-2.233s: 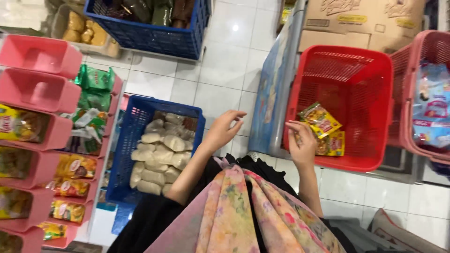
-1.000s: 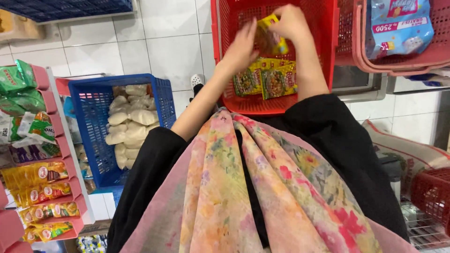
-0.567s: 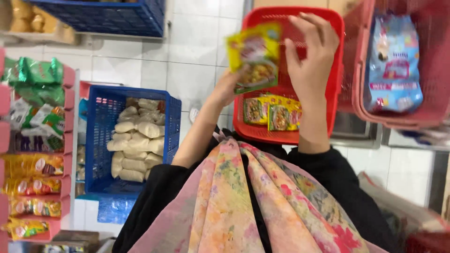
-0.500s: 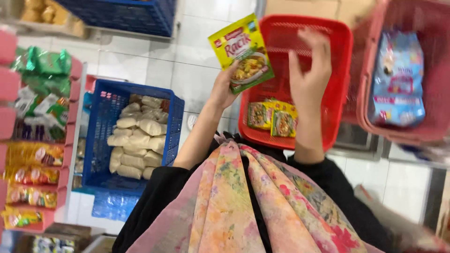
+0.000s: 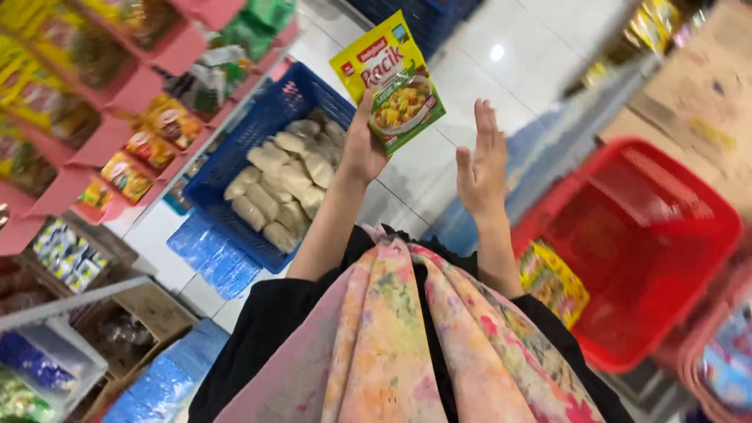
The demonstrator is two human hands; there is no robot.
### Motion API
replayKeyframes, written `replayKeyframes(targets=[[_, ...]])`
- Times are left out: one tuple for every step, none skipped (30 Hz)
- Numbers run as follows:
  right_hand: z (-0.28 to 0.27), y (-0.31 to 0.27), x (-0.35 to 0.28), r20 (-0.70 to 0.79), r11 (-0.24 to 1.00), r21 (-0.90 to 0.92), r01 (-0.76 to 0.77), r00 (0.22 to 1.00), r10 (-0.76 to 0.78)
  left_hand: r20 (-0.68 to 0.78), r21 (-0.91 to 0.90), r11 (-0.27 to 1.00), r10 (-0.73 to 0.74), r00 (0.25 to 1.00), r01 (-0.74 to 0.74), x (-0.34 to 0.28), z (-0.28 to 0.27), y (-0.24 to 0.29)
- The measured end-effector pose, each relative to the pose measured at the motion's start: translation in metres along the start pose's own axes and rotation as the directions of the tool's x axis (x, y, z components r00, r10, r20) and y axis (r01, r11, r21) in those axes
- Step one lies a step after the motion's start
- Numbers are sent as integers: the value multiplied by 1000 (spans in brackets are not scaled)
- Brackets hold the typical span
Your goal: The person restocks and organizes seasoning packets and food sachets by picking them from baskets and placing them into shelf compartments and store racks by hand.
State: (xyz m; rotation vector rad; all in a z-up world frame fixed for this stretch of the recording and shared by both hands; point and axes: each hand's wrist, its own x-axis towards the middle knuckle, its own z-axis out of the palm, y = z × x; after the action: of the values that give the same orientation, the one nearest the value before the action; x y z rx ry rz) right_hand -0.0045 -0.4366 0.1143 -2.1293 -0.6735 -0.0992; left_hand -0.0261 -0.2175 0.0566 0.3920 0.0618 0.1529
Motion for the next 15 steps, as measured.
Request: replayKeyframes(targets=[[16, -10, 7, 23, 992, 127, 4, 1000, -7, -25, -58, 998, 10, 1000, -12, -4, -4, 18], [32, -19, 15, 47, 968, 252, 1, 999, -13, -49, -116, 993, 20, 999, -25, -7, -9, 35], [50, -27, 21, 81, 947, 321, -14, 997, -12, -75, -172, 984, 26, 997, -39, -13, -14, 50], [69, -35, 28, 116, 922, 386, -34, 993, -12, -86, -145, 987, 62, 994, -74, -20, -21, 61], [90, -42, 37, 145, 893, 447, -52, 989, -15, -90, -116, 988, 96, 991, -106, -22, -28, 72], [111, -48, 45, 173, 864, 499, -74, 985, -16, -94, -87, 987, 130, 987, -138, -23, -38, 84], [130, -53, 49, 205, 832, 546, -102, 979, -15, -137, -78, 988, 122, 983, -134, -25, -49, 95], [147, -56, 53, 238, 797, 589, -134, 971, -14, -180, -70, 989, 115, 977, -129, -27, -63, 105], [163, -58, 59, 269, 730, 656, -190, 963, 9, -223, -61, 990, 113, 968, -129, -28, -78, 117], [179, -58, 66, 303, 657, 712, -248, 952, 31, -273, -42, 993, 94, 957, -110, -30, -93, 126], [197, -60, 71, 341, 571, 761, -307, 939, 50, -324, -21, 996, 77, 943, -89, -32, -107, 134], [216, -62, 75, 339, 571, 753, -326, 937, 87, -376, -3, 998, 61, 924, -68, -36, -121, 145], [231, -62, 78, 326, 576, 743, -341, 936, 135, -390, 135, 989, 103, 915, -54, -43, -133, 153], [245, -62, 82, 311, 579, 733, -357, 933, 181, -400, 269, 962, 146, 905, -36, -55, -142, 159], [255, -62, 85, 374, 510, 751, -420, 907, 196, -398, 394, 919, 180, 899, -9, -62, -148, 162]])
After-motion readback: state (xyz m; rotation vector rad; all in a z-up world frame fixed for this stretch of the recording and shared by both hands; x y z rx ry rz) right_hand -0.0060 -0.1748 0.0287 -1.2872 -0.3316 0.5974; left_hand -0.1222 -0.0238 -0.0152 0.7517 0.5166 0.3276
